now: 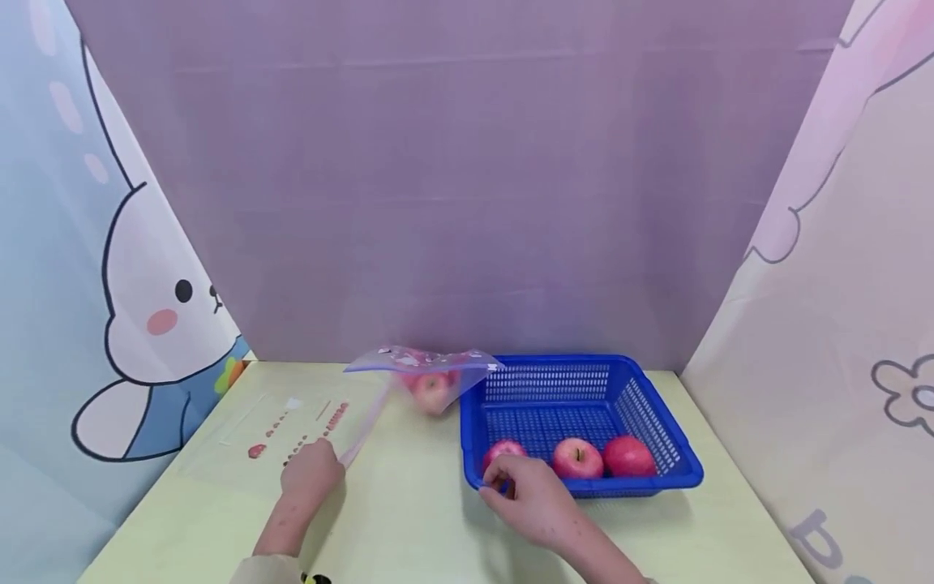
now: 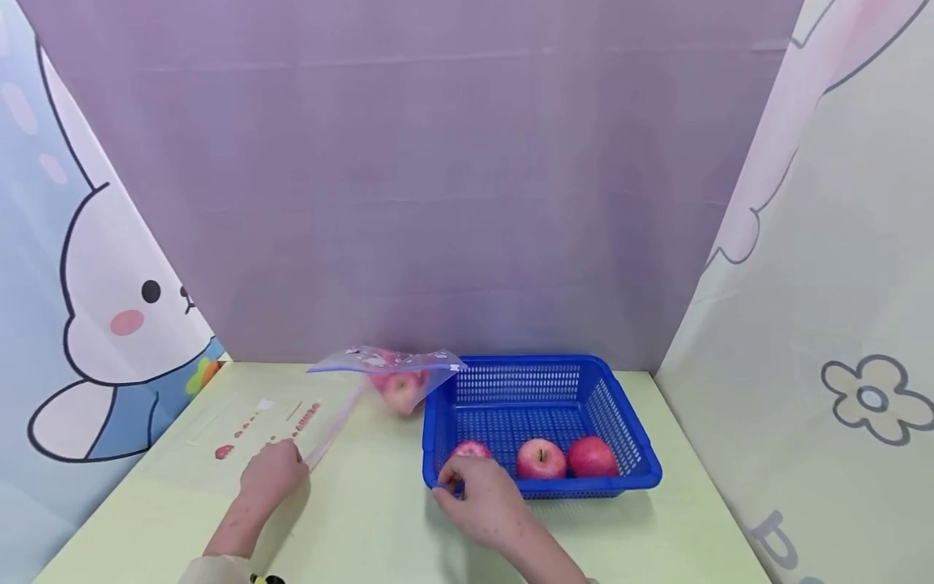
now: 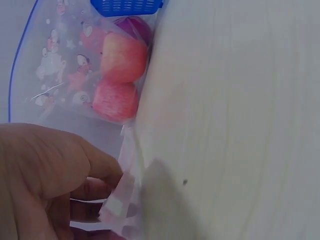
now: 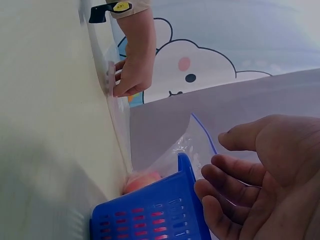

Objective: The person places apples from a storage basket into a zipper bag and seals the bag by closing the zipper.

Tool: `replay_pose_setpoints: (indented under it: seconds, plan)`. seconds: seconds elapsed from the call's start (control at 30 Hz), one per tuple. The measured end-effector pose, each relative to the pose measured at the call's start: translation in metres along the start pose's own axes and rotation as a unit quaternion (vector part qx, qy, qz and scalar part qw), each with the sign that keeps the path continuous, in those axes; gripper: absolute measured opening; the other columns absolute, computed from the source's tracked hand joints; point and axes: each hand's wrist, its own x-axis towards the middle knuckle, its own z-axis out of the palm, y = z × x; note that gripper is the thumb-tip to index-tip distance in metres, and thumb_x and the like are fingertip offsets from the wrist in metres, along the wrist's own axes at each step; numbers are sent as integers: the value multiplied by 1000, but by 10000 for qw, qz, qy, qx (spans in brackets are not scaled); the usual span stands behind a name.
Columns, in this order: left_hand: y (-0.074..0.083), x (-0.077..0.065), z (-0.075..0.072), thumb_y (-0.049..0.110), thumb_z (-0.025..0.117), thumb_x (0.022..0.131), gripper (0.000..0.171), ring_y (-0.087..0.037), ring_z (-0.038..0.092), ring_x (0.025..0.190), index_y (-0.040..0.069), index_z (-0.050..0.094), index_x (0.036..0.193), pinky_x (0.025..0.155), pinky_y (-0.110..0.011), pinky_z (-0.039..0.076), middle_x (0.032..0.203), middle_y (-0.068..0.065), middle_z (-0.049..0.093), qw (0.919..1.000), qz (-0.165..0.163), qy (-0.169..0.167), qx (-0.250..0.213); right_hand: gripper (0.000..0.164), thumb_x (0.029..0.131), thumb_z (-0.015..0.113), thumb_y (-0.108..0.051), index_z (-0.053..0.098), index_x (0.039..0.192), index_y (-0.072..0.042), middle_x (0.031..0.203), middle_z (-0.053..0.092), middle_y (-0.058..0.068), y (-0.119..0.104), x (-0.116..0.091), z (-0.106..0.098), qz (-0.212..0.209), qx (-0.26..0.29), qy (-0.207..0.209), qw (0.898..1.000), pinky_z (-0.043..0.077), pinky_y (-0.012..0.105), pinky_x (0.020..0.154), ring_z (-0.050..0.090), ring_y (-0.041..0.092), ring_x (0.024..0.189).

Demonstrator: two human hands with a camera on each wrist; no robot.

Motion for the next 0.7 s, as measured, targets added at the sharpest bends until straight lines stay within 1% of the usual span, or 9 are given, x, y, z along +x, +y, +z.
replay_pose_setpoints:
  seconds: [0.1,0.2,0.27,0.37,0.47,0.6,0.7]
  plan:
    - [-2,-5,0,7,62,77,7,-25,53,58,1,59,75,50,-42,44,67,-9,56,9997,83,-98,-197,7,87,73,-22,67,88,-21,75,59,-17,2,-1,3,-89,-160,114,9998,47,23,58,53,2,63]
    - [-2,-11,-2,7,62,76,6,-21,49,55,5,60,71,48,-36,39,64,-5,54,9991,171,-139,-355,8,86,73,-24,67,90,-20,80,59,-16,2,-1,5,-10,-338,184,9993,47,23,61,54,5,67]
    - [-2,-16,-4,7,63,76,7,-19,48,53,8,59,70,47,-33,37,63,-2,53,9984,196,-157,-514,12,86,74,-26,68,93,-20,85,61,-14,2,0,6,21,-552,282,9981,49,26,64,56,6,71]
    - [-1,-24,-8,6,61,76,14,-17,46,51,10,54,65,46,-31,34,58,-1,50,9967,168,-177,-780,15,83,75,-24,69,95,-17,89,64,-11,3,1,7,-79,-927,441,9947,52,31,69,60,9,78]
    - [2,-32,-12,7,62,78,16,-16,45,51,11,52,67,48,-30,34,58,0,49,9950,140,-215,-965,15,81,76,-20,72,94,-15,88,68,-9,4,3,9,-172,-1193,466,9916,54,34,71,63,10,82]
    - [8,-41,-16,8,63,79,11,-15,47,54,11,56,72,50,-30,36,61,0,51,9929,141,-222,-1163,14,82,75,-17,74,95,-15,90,70,-8,4,6,11,-170,-1343,320,9903,54,36,73,65,13,85]
    - [15,-48,-21,8,63,78,6,-15,48,55,9,58,74,52,-32,39,63,0,52,9909,196,-184,-1321,16,82,75,-16,75,98,-17,94,71,-7,4,7,12,-272,-1483,270,9882,54,38,74,66,16,88]
